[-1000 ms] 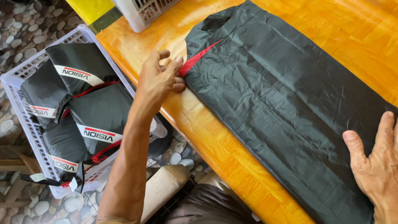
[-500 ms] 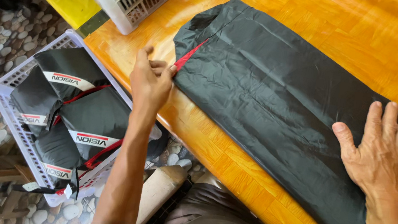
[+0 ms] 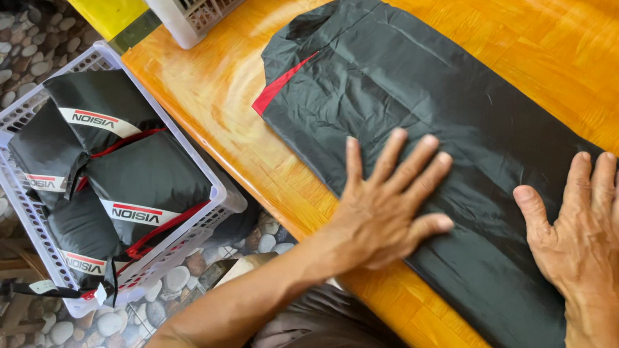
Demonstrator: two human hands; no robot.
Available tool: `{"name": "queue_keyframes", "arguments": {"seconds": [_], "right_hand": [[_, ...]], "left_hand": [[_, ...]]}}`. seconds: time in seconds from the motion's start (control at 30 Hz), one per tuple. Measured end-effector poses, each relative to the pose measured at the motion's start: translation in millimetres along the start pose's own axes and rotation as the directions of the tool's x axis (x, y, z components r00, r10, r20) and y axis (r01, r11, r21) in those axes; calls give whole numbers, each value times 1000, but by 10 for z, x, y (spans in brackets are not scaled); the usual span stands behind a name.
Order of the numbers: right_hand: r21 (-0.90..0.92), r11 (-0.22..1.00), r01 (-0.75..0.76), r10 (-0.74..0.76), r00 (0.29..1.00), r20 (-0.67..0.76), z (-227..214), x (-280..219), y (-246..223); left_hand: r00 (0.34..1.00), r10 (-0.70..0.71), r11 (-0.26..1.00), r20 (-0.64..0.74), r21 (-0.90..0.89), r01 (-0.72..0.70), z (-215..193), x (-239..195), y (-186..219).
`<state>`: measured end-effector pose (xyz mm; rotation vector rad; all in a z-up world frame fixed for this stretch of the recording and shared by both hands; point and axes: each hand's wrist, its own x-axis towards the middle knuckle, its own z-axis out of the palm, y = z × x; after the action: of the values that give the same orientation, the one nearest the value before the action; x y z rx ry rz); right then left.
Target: The person folds a large black fabric sheet on a wooden table. They smooth the material, fold it lengthwise multiple times, and roll it into a compact bundle.
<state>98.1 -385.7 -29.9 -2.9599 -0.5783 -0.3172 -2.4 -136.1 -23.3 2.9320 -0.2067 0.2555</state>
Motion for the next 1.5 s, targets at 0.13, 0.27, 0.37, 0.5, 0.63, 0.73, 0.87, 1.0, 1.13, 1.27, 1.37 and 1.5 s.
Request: {"name": "queue_keyframes", "arguments": {"seconds": [0.13,0.27,0.37,0.5,0.63,0.73,0.87,1.0,1.13,1.27,1.37,1.5], "right_hand": [[-35,999,30,-32,998,-45,25,-11,21],[-91,994,67,-76,991,-107,84,-36,55],[-113,992,63,-76,990,-117,109,-24,61],[-64,998,21,-25,997,-70,50,-12,29],[-100,995,24,-36,992,-121,42,-21,-5],[-132,991,-2,-16,991,-136,64,-13,-18],[-81,995,-61,56,996,-63,14,-2,-49],[-9,993,-117,117,993,14,-109,29,-111],[85,983,-166,154,979,133,-163,23,-110],[124,977,-171,158,982,105,-64,21,19],[295,931,-214,160,967,198,-153,75,182],[427,856,-290,182,944,276,-584,118,285]], "left_hand": [[969,-221,973,108,-41,226,-232,53,-575],[933,-348,935,96,-38,353,-214,47,-965],[928,-373,928,-19,8,373,-98,18,-1084],[894,-436,899,-107,8,439,-132,25,-1131],[862,-502,862,-72,44,505,-238,75,-1116],[940,-296,944,-171,97,315,-320,246,-800],[938,226,950,-263,-154,-272,-357,467,-67],[853,463,852,-242,-144,-504,120,536,285],[900,426,850,-95,-300,-433,209,504,216],[897,433,857,-89,-270,-440,187,488,271],[882,452,836,-135,-282,-472,124,502,286],[877,454,839,-158,-258,-480,138,477,281]]}}
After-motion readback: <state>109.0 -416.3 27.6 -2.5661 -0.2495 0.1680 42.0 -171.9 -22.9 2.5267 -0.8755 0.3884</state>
